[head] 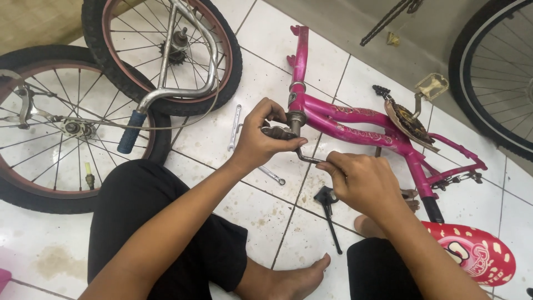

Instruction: Disassembling and securing components of a bicycle headset and handlebar stem using wrenches.

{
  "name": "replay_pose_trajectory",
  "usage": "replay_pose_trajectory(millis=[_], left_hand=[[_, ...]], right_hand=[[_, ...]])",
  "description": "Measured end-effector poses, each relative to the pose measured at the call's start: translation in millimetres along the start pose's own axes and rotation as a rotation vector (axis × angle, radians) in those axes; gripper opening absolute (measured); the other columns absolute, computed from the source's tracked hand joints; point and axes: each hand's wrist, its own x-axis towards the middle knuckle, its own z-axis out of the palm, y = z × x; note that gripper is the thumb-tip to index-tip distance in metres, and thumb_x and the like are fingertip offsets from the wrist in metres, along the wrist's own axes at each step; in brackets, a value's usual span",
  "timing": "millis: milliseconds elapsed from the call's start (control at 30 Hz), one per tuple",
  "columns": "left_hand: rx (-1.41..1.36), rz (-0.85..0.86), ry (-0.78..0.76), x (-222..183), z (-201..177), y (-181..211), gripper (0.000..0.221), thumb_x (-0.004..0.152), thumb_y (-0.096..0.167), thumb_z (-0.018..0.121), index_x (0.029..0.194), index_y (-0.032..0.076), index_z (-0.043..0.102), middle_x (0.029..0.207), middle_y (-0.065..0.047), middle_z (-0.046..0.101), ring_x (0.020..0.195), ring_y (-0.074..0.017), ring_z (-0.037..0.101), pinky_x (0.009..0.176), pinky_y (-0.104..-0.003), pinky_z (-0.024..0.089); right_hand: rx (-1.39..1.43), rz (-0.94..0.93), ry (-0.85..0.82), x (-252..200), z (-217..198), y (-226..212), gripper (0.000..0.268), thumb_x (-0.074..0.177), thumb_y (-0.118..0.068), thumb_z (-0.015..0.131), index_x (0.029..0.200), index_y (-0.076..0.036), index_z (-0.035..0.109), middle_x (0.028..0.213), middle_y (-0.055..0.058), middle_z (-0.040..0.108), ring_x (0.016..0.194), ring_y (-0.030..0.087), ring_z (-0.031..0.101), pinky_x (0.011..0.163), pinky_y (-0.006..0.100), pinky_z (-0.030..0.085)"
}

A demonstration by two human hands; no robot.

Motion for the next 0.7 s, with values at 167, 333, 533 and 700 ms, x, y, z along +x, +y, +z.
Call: replay_pose_trajectory(millis=[167,333,533,700], left_hand=[[0.079,0.027,0.097,2,2,-13,0.026,0.094,0.039,0.065,0.087,0.015,0.058,0.078,0.0,0.056,0.078,-0.0157,0.061,0.068,-0.03,0.046],[0.097,0.018,0.156,0,-1,-16,0.018,0.096,0.024,0.047,0.084,0.015,0.058,0.07,-0.002,0.057,0.07,-0.0179,0.061,0.063,-0.031,0.045],[0.101,0.043,0.138,3,-6,-14,0.013,0.09,0.018,0.049,0.082,0.015,0.059,0.068,-0.002,0.059,0.069,-0.0183,0.063,0.063,-0.03,0.044],[0.104,0.007,0.138,1,-11,-18,0.013,0.09,0.018,0.05,0.083,0.015,0.06,0.07,-0.003,0.062,0.07,-0.0183,0.063,0.064,-0.03,0.045]], right_hand=[[0.206,0.006,-0.003,2,18,1,0.027,0.095,-0.031,0.064,0.075,-0.015,0.074,0.042,0.005,0.061,0.039,0.025,0.059,0.046,0.033,0.048],[0.385,0.015,-0.013,3,36,-1,0.026,0.093,-0.027,0.067,0.072,-0.013,0.074,0.039,0.009,0.058,0.034,0.025,0.054,0.042,0.032,0.044],[0.64,0.041,-0.008,5,51,0,0.027,0.093,-0.023,0.069,0.072,-0.008,0.075,0.037,0.01,0.055,0.035,0.018,0.046,0.042,0.03,0.039],[0.505,0.06,-0.17,14,23,-6,0.027,0.094,-0.027,0.065,0.078,-0.008,0.077,0.043,0.016,0.061,0.039,0.026,0.051,0.048,0.036,0.046]])
